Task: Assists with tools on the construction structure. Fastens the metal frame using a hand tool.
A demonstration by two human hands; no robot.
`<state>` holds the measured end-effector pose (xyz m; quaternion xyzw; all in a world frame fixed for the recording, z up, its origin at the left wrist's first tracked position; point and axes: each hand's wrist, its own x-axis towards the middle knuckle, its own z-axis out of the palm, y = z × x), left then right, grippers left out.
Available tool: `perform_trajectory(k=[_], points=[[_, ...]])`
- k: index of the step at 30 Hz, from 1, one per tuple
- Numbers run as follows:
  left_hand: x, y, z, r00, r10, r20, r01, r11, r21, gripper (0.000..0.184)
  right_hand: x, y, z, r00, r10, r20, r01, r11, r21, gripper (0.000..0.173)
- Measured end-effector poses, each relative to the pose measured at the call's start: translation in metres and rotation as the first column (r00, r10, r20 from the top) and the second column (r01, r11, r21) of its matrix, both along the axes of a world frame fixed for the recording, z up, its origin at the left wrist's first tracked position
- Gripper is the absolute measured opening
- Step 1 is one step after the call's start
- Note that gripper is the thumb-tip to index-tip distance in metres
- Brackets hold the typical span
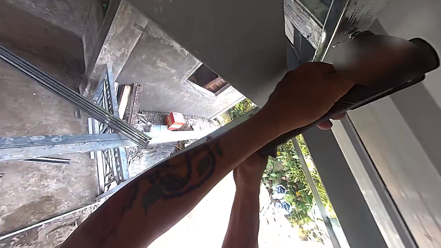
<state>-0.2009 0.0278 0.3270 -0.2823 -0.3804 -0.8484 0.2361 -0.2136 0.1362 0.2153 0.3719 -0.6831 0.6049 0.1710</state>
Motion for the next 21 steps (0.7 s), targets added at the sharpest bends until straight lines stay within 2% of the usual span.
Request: perform_trajectory(k=[1,2,3,4,5,6,7,9,10,11,12,14,15,19,21], points=[[0.001,0.001,-0.003,1.000,0.017,-0.002,-0.017,1.000,-0.008,0.054,0.010,0.014,0.011,0.991,-0.122,-0.058,0.130,0.979,0.159,0.020],[0.003,0.003,-0.006,0.999,0.050,0.003,-0.050,0.998,-0.028,0.053,0.022,0.034,0.023,0.978,-0.176,-0.109,0.200,0.938,0.283,0.016],[0.000,0.000,-0.003,0.998,0.056,0.021,-0.055,0.998,-0.042,0.054,0.036,0.058,0.034,0.987,-0.124,-0.103,0.151,0.941,0.305,0.010],[-0.001,-0.003,0.000,0.997,0.065,0.047,-0.061,0.994,-0.089,0.054,0.047,0.084,0.043,0.999,0.014,-0.034,-0.005,0.970,0.242,0.009],[0.000,-0.006,0.003,0.995,0.067,0.068,-0.059,0.991,-0.117,0.055,0.054,0.105,0.051,0.964,0.256,0.073,-0.264,0.955,0.133,0.007],[0.000,-0.007,0.004,0.995,0.056,0.077,-0.047,0.991,-0.123,0.055,0.054,0.116,0.054,0.870,0.470,0.150,-0.477,0.879,0.012,0.009],[0.000,-0.006,0.005,0.995,0.049,0.084,-0.040,0.993,-0.115,0.055,0.051,0.114,0.052,0.846,0.502,0.178,-0.506,0.862,-0.026,0.015],[-0.003,-0.005,0.004,0.993,0.101,0.065,-0.093,0.988,-0.120,0.056,0.038,0.082,0.040,0.967,0.202,0.153,-0.221,0.969,0.114,0.029],[-0.006,-0.004,0.002,0.988,0.148,0.048,-0.141,0.981,-0.137,0.056,0.029,0.063,0.031,0.985,0.092,0.146,-0.118,0.976,0.183,0.042],[-0.008,-0.004,0.002,0.982,0.186,0.036,-0.179,0.972,-0.153,0.056,0.021,0.049,0.024,0.977,0.094,0.189,-0.127,0.977,0.173,0.051],[-0.010,-0.003,0.001,0.978,0.206,0.029,-0.199,0.967,-0.157,0.056,0.013,0.040,0.017,0.952,0.181,0.246,-0.210,0.973,0.097,0.050],[-0.011,-0.003,0.000,0.975,0.220,0.032,-0.213,0.966,-0.149,0.055,0.003,0.028,0.007,0.888,0.370,0.273,-0.365,0.928,-0.068,0.031],[-0.010,-0.003,0.000,0.977,0.212,0.038,-0.204,0.968,-0.144,0.055,0.000,0.021,0.003,0.891,0.386,0.241,-0.373,0.923,-0.101,0.025],[-0.005,0.000,0.003,0.996,0.082,0.038,-0.079,0.995,-0.067,0.055,-0.009,-0.005,-0.012,0.972,0.203,0.117,-0.181,0.969,-0.170,0.026],[-0.003,0.001,0.004,0.998,0.053,0.041,-0.051,0.997,-0.054,0.056,-0.004,-0.003,-0.005,0.996,0.072,0.059,-0.068,0.996,-0.063,0.025]])
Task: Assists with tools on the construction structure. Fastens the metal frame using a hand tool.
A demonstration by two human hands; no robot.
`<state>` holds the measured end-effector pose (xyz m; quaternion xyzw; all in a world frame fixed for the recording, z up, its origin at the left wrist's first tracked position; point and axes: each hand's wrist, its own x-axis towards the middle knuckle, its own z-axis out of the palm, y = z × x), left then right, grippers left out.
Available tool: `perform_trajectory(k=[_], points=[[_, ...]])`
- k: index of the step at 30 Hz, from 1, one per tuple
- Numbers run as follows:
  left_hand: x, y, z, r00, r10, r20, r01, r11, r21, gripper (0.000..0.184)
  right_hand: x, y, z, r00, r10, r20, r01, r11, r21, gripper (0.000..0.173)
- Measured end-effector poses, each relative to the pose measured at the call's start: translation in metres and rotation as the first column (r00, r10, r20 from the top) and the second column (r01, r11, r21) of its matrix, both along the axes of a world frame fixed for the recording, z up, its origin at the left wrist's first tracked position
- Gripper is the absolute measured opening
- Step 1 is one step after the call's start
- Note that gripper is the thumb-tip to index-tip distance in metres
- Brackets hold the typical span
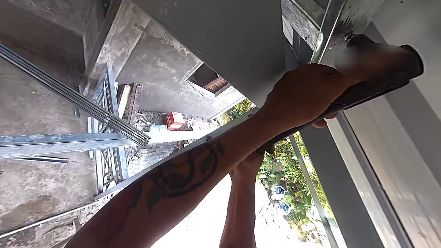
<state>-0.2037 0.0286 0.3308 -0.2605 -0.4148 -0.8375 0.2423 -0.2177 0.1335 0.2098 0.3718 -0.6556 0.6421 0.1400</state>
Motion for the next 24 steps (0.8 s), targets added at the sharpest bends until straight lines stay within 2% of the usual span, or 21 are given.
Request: perform_trajectory(k=[2,3,4,5,6,7,8,10,11,12,14,15,17,20,22,24], points=[[-0.002,0.002,0.000,1.000,0.012,-0.008,-0.012,1.000,0.010,0.057,0.018,0.025,0.023,0.978,-0.170,-0.118,0.198,0.935,0.293,0.020],[-0.003,0.001,0.000,0.999,0.039,-0.002,-0.039,0.999,-0.012,0.056,0.031,0.047,0.036,0.972,-0.175,-0.160,0.226,0.890,0.397,0.014],[-0.002,-0.002,0.000,0.998,0.057,0.016,-0.056,0.997,-0.054,0.055,0.044,0.073,0.047,0.983,-0.106,-0.151,0.159,0.901,0.404,0.008],[0.000,-0.005,-0.001,0.997,0.064,0.032,-0.061,0.994,-0.091,0.055,0.054,0.097,0.055,0.996,0.033,-0.080,-0.005,0.944,0.329,0.006],[0.003,-0.008,0.000,0.998,0.046,0.051,-0.040,0.994,-0.102,0.055,0.058,0.116,0.060,0.964,0.267,0.018,-0.264,0.939,0.219,0.008],[0.006,-0.009,0.001,0.998,0.033,0.060,-0.026,0.994,-0.103,0.055,0.057,0.123,0.062,0.891,0.446,0.080,-0.453,0.882,0.128,0.013],[0.007,-0.008,0.001,0.998,0.028,0.059,-0.022,0.995,-0.100,0.056,0.052,0.118,0.060,0.882,0.460,0.107,-0.471,0.871,0.137,0.018],[0.003,-0.007,-0.001,0.997,0.064,0.037,-0.060,0.993,-0.104,0.056,0.039,0.084,0.046,0.973,0.204,0.108,-0.226,0.937,0.268,0.039],[0.002,-0.007,-0.002,0.995,0.096,0.027,-0.093,0.990,-0.109,0.056,0.032,0.063,0.038,0.988,0.105,0.116,-0.135,0.948,0.290,0.049],[0.000,-0.006,-0.002,0.993,0.117,0.018,-0.115,0.987,-0.108,0.056,0.027,0.048,0.031,0.984,0.090,0.151,-0.127,0.959,0.252,0.050],[-0.001,-0.004,-0.002,0.993,0.121,0.011,-0.120,0.989,-0.091,0.056,0.018,0.034,0.020,0.936,0.269,0.227,-0.292,0.954,0.070,0.038],[0.000,-0.004,-0.002,0.993,0.117,0.014,-0.115,0.989,-0.087,0.056,0.014,0.029,0.015,0.927,0.315,0.205,-0.324,0.946,0.010,0.030],[0.000,-0.003,-0.001,0.996,0.084,0.011,-0.083,0.995,-0.059,0.056,0.007,0.014,0.004,0.954,0.276,0.116,-0.270,0.961,-0.066,0.021],[0.004,-0.002,0.001,1.000,-0.012,0.004,0.012,1.000,-0.002,0.056,-0.001,-0.005,-0.005,0.990,0.140,0.028,-0.136,0.986,-0.098,0.021],[0.005,-0.002,0.001,1.000,-0.031,0.003,0.031,0.999,0.014,0.056,0.008,0.002,0.006,0.999,-0.028,-0.035,0.030,0.998,0.058,0.022],[0.004,-0.002,0.001,1.000,-0.007,0.018,0.007,1.000,-0.008,0.057,0.031,0.035,0.030,0.967,-0.193,-0.165,0.239,0.912,0.334,0.017]])
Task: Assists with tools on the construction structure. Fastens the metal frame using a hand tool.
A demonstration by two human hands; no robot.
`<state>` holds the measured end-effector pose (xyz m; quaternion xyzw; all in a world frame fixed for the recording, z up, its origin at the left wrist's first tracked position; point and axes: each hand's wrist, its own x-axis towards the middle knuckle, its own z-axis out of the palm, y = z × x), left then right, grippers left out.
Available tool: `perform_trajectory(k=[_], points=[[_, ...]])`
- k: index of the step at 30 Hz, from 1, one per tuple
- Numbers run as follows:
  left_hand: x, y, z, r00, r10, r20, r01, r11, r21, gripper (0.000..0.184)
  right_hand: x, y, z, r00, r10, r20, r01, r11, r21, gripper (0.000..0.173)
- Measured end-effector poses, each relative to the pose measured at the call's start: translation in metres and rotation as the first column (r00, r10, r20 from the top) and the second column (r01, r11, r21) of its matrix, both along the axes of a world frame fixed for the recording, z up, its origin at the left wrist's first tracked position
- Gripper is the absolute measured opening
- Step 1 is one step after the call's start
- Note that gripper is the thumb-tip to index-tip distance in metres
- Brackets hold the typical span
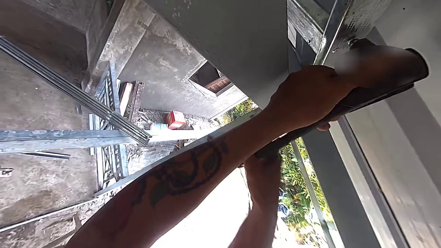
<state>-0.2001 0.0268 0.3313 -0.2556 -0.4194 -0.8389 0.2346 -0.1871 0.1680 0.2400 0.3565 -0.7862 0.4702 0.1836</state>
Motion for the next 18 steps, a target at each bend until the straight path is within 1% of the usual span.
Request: perform_trajectory(k=[1,2,3,4,5,6,7,8,9,10,11,12,13,14,16,17,18], points=[[0.000,-0.002,0.000,0.999,0.027,0.017,-0.027,0.999,-0.034,0.057,0.013,0.024,0.012,0.999,0.048,0.014,-0.048,0.999,0.021,0.010],[0.002,-0.005,0.000,0.998,0.040,0.040,-0.036,0.996,-0.075,0.056,0.025,0.050,0.020,0.975,0.205,0.080,-0.201,0.978,-0.054,0.007],[0.006,-0.007,0.001,0.997,0.042,0.062,-0.036,0.995,-0.093,0.056,0.032,0.071,0.026,0.884,0.437,0.165,-0.408,0.895,-0.183,0.011],[0.009,-0.008,0.002,0.997,0.030,0.073,-0.023,0.995,-0.094,0.056,0.032,0.082,0.028,0.764,0.610,0.211,-0.543,0.784,-0.302,0.016],[0.010,-0.008,0.003,0.997,0.022,0.074,-0.015,0.996,-0.092,0.055,0.030,0.079,0.026,0.756,0.614,0.225,-0.532,0.777,-0.336,0.021],[0.009,-0.008,0.002,0.997,0.038,0.062,-0.032,0.995,-0.094,0.056,0.024,0.068,0.022,0.835,0.498,0.234,-0.433,0.857,-0.280,0.030],[0.005,-0.007,0.001,0.996,0.076,0.040,-0.072,0.992,-0.103,0.056,0.017,0.051,0.015,0.897,0.372,0.240,-0.332,0.924,-0.191,0.045],[0.002,-0.005,-0.001,0.993,0.119,0.023,-0.116,0.988,-0.107,0.056,0.009,0.034,0.007,0.925,0.281,0.255,-0.254,0.958,-0.135,0.056],[-0.001,-0.004,-0.001,0.988,0.154,0.009,-0.152,0.982,-0.110,0.056,0.003,0.018,0.001,0.921,0.264,0.287,-0.230,0.962,-0.147,0.056],[-0.002,-0.003,-0.001,0.985,0.171,-0.001,-0.170,0.980,-0.107,0.056,-0.002,0.009,-0.004,0.888,0.326,0.325,-0.265,0.939,-0.217,0.050],[-0.003,-0.002,-0.001,0.984,0.178,-0.005,-0.177,0.979,-0.104,0.057,-0.005,0.002,-0.010,0.849,0.407,0.338,-0.307,0.899,-0.313,0.039],[-0.003,-0.003,-0.001,0.984,0.178,-0.005,-0.177,0.978,-0.110,0.057,-0.008,-0.005,-0.015,0.832,0.454,0.317,-0.330,0.866,-0.375,0.029],[-0.003,-0.002,-0.001,0.985,0.170,-0.004,-0.170,0.980,-0.101,0.057,-0.012,-0.012,-0.021,0.845,0.458,0.276,-0.327,0.851,-0.411,0.022],[-0.002,-0.002,-0.001,0.990,0.142,-0.001,-0.142,0.986,-0.085,0.057,-0.017,-0.020,-0.027,0.864,0.448,0.229,-0.318,0.839,-0.441,0.020],[0.000,-0.001,0.001,0.999,0.040,-0.003,-0.040,0.999,-0.023,0.057,-0.028,-0.035,-0.036,0.903,0.404,0.147,-0.289,0.824,-0.487,0.022],[0.001,0.000,0.002,1.000,0.001,0.001,-0.001,1.000,0.003,0.056,-0.032,-0.038,-0.038,0.917,0.379,0.125,-0.278,0.831,-0.482,0.023],[0.001,0.000,0.001,1.000,-0.016,0.004,0.016,1.000,0.017,0.056,-0.032,-0.037,-0.036,0.937,0.331,0.108,-0.252,0.860,-0.444,0.023]])
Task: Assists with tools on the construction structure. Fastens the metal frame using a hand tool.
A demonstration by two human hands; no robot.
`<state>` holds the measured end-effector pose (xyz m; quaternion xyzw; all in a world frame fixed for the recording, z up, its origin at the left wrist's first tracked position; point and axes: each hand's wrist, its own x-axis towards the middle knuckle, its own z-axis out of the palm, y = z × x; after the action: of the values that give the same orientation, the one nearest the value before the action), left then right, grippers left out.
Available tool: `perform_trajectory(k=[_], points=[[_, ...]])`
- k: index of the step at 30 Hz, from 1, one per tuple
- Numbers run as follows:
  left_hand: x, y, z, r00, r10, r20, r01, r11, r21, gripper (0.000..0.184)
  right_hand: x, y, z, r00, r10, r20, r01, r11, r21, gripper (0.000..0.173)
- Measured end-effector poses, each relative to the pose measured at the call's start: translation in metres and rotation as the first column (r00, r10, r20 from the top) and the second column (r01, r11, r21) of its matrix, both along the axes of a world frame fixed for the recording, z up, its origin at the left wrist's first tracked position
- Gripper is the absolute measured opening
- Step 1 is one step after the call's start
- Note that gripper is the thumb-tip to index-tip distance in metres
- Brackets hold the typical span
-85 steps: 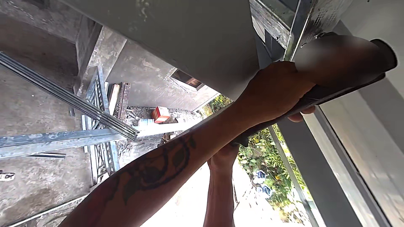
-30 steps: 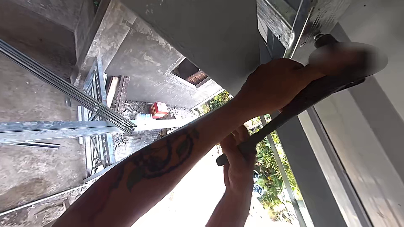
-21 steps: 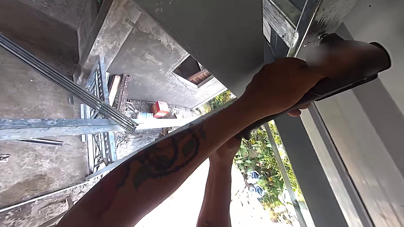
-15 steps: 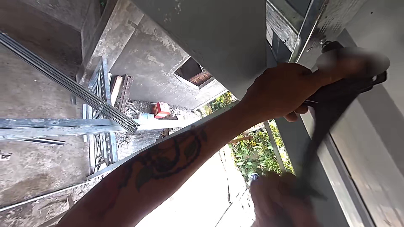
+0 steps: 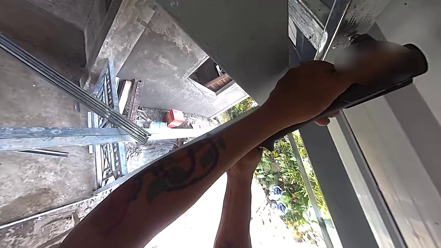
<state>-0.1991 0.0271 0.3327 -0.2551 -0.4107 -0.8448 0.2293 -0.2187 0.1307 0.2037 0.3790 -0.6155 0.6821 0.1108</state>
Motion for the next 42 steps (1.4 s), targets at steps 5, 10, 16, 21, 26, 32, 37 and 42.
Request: perform_trajectory(k=[5,10,16,21,26,32,37,42], points=[[0.003,-0.001,0.001,0.999,0.030,0.031,-0.029,0.999,-0.035,0.055,0.054,0.082,0.054,0.983,-0.087,-0.164,0.139,0.929,0.343,0.007],[0.004,-0.004,0.001,0.998,0.054,0.037,-0.051,0.996,-0.074,0.057,0.050,0.098,0.052,0.954,0.281,0.107,-0.295,0.943,0.153,0.030],[-0.002,-0.001,-0.003,0.990,0.139,0.022,-0.137,0.986,-0.093,0.056,0.021,0.030,0.018,0.979,0.143,0.143,-0.154,0.986,0.071,0.019],[0.000,0.001,0.000,1.000,0.000,0.013,0.000,1.000,0.014,0.053,-0.003,-0.001,0.000,0.996,0.085,0.011,-0.085,0.996,-0.031,0.016],[-0.002,-0.003,-0.001,0.997,0.079,0.013,-0.078,0.995,-0.069,0.055,0.047,0.068,0.052,0.960,-0.182,-0.211,0.259,0.862,0.435,0.010],[0.003,-0.007,0.000,0.993,0.104,0.047,-0.098,0.989,-0.111,0.056,0.048,0.082,0.055,0.998,0.051,0.027,-0.057,0.957,0.285,0.035],[-0.003,-0.004,-0.004,0.989,0.149,0.008,-0.148,0.984,-0.100,0.057,0.022,0.028,0.021,0.967,0.173,0.187,-0.193,0.977,0.094,0.024],[-0.002,0.001,-0.004,1.000,-0.001,-0.010,0.001,1.000,0.020,0.053,-0.004,-0.001,0.001,0.997,0.069,0.043,-0.066,0.996,-0.060,0.018]])
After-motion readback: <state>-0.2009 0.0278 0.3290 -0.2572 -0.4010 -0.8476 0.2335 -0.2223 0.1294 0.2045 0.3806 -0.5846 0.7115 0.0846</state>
